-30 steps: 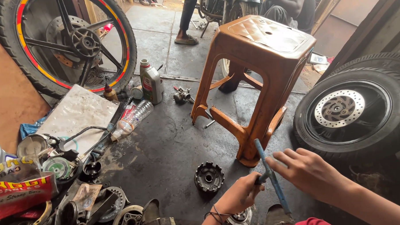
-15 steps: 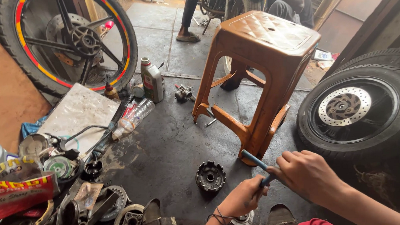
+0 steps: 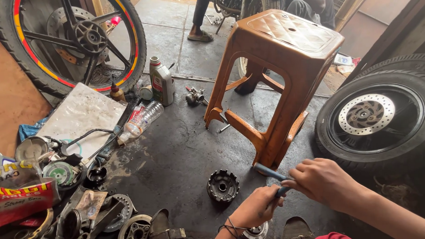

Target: Assemble a motorcycle clutch hub with plates and springs.

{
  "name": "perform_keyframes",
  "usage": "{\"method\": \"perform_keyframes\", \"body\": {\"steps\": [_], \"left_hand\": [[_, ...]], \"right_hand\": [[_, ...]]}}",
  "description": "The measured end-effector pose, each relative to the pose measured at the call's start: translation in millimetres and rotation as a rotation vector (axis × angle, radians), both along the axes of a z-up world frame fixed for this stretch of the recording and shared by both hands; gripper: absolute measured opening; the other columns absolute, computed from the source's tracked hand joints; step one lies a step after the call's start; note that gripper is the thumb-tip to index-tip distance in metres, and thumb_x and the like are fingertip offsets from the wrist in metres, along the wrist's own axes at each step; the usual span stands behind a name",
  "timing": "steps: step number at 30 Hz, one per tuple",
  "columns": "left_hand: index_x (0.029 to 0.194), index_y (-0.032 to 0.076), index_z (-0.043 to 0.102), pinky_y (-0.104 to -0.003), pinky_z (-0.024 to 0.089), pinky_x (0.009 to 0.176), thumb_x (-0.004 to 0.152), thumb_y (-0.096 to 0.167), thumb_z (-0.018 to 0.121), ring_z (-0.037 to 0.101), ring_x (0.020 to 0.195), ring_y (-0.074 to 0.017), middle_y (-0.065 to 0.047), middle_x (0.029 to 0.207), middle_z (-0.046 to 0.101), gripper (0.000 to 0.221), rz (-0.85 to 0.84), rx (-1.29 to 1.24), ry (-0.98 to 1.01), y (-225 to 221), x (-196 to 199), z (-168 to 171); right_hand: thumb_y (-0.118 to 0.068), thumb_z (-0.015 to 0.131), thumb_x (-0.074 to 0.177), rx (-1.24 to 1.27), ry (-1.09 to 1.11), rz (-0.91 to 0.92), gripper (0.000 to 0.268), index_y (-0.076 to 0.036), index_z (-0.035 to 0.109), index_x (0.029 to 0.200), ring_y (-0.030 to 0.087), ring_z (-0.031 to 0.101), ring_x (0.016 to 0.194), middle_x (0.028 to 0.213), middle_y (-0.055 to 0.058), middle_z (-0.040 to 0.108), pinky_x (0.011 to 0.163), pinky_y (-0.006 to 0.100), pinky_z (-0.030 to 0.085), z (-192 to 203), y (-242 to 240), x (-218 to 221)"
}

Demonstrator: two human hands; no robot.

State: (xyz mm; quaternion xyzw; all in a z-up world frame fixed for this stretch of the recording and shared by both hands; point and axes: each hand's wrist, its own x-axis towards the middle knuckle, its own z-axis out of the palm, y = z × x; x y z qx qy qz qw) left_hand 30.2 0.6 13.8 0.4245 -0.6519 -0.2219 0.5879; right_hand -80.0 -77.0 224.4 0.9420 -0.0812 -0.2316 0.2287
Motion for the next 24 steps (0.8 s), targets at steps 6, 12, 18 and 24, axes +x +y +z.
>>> {"method": "perform_keyframes", "body": {"steps": [6,12,18,24], "left_hand": [[0.100,-0.001,0.054,-0.047,0.051,0.075,0.097,0.000,0.060,0.067,0.089,-0.0412,-0.020,0.088,0.066,0.007,0.005,0.034,0.015,0.8,2.3,-3.1],[0.106,-0.002,0.053,-0.045,0.052,0.077,0.097,0.000,0.056,0.070,0.090,-0.0382,-0.019,0.091,0.069,0.010,-0.044,0.097,0.044,-1.6,0.2,-5.0],[0.108,-0.002,0.060,-0.042,0.054,0.079,0.098,0.000,0.056,0.069,0.085,-0.0348,-0.019,0.092,0.068,0.011,-0.100,0.181,0.001,3.6,2.3,4.8],[0.116,-0.004,0.059,-0.045,0.051,0.081,0.097,0.003,0.062,0.066,0.097,-0.0405,-0.022,0.101,0.068,0.020,-0.053,0.112,-0.004,4.2,3.0,4.8]], "right_hand": [[-0.035,0.057,0.091,0.038,-0.193,0.003,0.050,-0.018,0.066,0.136,0.012,0.066,0.110,0.122,-0.001,0.068,0.089,0.028,0.052,-18.3,-22.0,-20.6],[-0.023,0.064,0.078,-0.173,-0.075,0.712,0.061,-0.018,0.058,0.139,0.024,0.050,0.139,0.161,-0.001,0.046,0.106,0.047,0.043,-33.3,-42.5,-32.7],[-0.043,0.055,0.086,0.047,-0.115,0.153,0.044,-0.011,0.070,0.113,0.021,0.067,0.097,0.108,0.004,0.069,0.088,0.039,0.052,-17.9,-13.3,-12.8],[-0.053,0.047,0.098,0.203,-0.086,-0.313,0.046,-0.014,0.068,0.085,0.022,0.067,0.072,0.076,0.004,0.064,0.074,0.038,0.053,-20.7,-9.4,-13.2]]}}
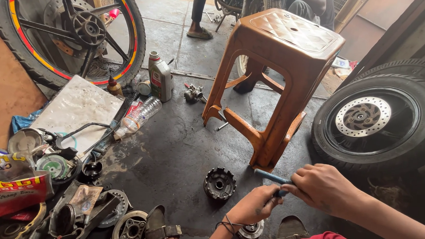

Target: Assemble a motorcycle clutch hub with plates and springs.

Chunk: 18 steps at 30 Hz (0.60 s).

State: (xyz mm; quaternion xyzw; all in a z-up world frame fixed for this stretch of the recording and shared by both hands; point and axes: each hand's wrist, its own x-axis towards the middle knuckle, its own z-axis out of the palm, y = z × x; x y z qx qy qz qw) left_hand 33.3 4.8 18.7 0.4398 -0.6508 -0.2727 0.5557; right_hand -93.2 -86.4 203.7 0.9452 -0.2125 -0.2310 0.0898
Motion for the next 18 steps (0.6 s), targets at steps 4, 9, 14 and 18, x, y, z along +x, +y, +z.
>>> {"method": "perform_keyframes", "body": {"steps": [4,9,14,18], "left_hand": [[0.110,-0.001,0.059,-0.044,0.054,0.080,0.101,0.006,0.059,0.070,0.094,-0.0385,-0.020,0.099,0.070,0.011,0.014,0.004,0.088,-8.8,1.2,-17.6],[0.105,-0.003,0.057,-0.046,0.050,0.072,0.099,0.007,0.065,0.066,0.087,-0.0442,-0.026,0.093,0.066,0.014,0.056,0.018,0.062,-12.8,6.6,-19.5],[0.101,0.002,0.060,-0.041,0.055,0.074,0.096,0.007,0.059,0.072,0.087,-0.0382,-0.020,0.089,0.071,0.007,0.017,-0.031,0.087,-25.3,-0.2,-49.0],[0.103,0.000,0.061,-0.043,0.054,0.074,0.098,0.023,0.070,0.067,0.080,-0.0412,-0.022,0.088,0.069,0.025,0.010,0.218,0.019,-27.1,10.5,-64.8]], "right_hand": [[-0.027,0.056,0.083,-0.162,-0.326,0.602,0.043,-0.008,0.067,0.120,0.022,0.064,0.103,0.120,0.007,0.065,0.084,0.038,0.052,-7.9,-13.9,-8.8],[-0.019,0.062,0.075,-0.315,-0.159,0.982,0.063,-0.016,0.059,0.137,0.025,0.046,0.136,0.155,0.000,0.050,0.100,0.045,0.045,0.1,-22.0,-4.2],[-0.020,0.065,0.084,-0.417,0.019,1.003,0.064,-0.008,0.055,0.147,0.023,0.050,0.129,0.147,0.003,0.053,0.095,0.038,0.047,5.3,-29.8,-1.8],[-0.017,0.064,0.081,-0.389,0.013,0.915,0.063,-0.007,0.056,0.144,0.021,0.057,0.123,0.151,0.007,0.054,0.094,0.033,0.049,0.7,-32.7,4.7]]}}
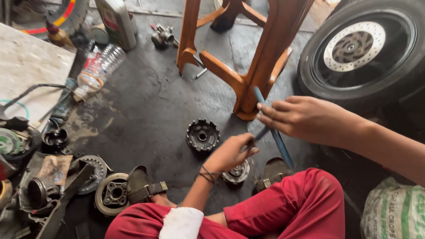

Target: Assemble a motorcycle clutch hub with plates and springs.

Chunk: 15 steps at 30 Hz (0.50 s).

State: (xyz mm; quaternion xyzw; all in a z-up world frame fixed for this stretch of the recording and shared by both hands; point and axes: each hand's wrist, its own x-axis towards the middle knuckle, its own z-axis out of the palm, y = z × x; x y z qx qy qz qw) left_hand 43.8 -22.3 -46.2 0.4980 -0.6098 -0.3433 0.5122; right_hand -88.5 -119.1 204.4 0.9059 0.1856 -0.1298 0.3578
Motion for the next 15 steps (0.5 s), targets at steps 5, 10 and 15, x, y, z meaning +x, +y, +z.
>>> {"method": "perform_keyframes", "body": {"steps": [5,10,15], "left_hand": [[0.123,-0.003,0.054,-0.044,0.052,0.098,0.059,0.044,0.097,0.062,0.117,-0.0400,-0.024,0.119,0.063,0.091,0.051,0.359,-0.372,-19.5,8.6,-112.6],[0.129,0.004,0.052,-0.052,0.049,0.098,0.046,0.045,0.102,0.059,0.123,-0.0392,-0.017,0.132,0.058,0.106,0.090,0.625,-0.691,-16.5,-11.7,-157.1],[0.129,0.007,0.052,-0.056,0.046,0.099,0.038,0.048,0.103,0.060,0.122,-0.0385,-0.017,0.132,0.058,0.112,0.101,0.611,-0.753,-13.0,-10.9,-157.6]], "right_hand": [[-0.013,0.063,0.081,0.114,-0.118,-0.095,0.050,0.002,0.059,0.129,0.021,0.067,0.112,0.126,0.013,0.067,0.097,0.031,0.054,-7.4,-7.1,-0.3],[-0.032,0.061,0.095,0.227,-0.086,-0.582,0.056,-0.004,0.047,0.141,0.022,0.068,0.082,0.090,0.010,0.070,0.072,0.036,0.056,-2.1,7.7,3.0],[-0.042,0.062,0.095,0.677,-0.147,-1.245,0.086,-0.022,0.023,0.168,0.018,0.056,0.050,0.059,0.010,0.062,0.054,0.038,0.048,-4.7,13.1,-1.4]]}}
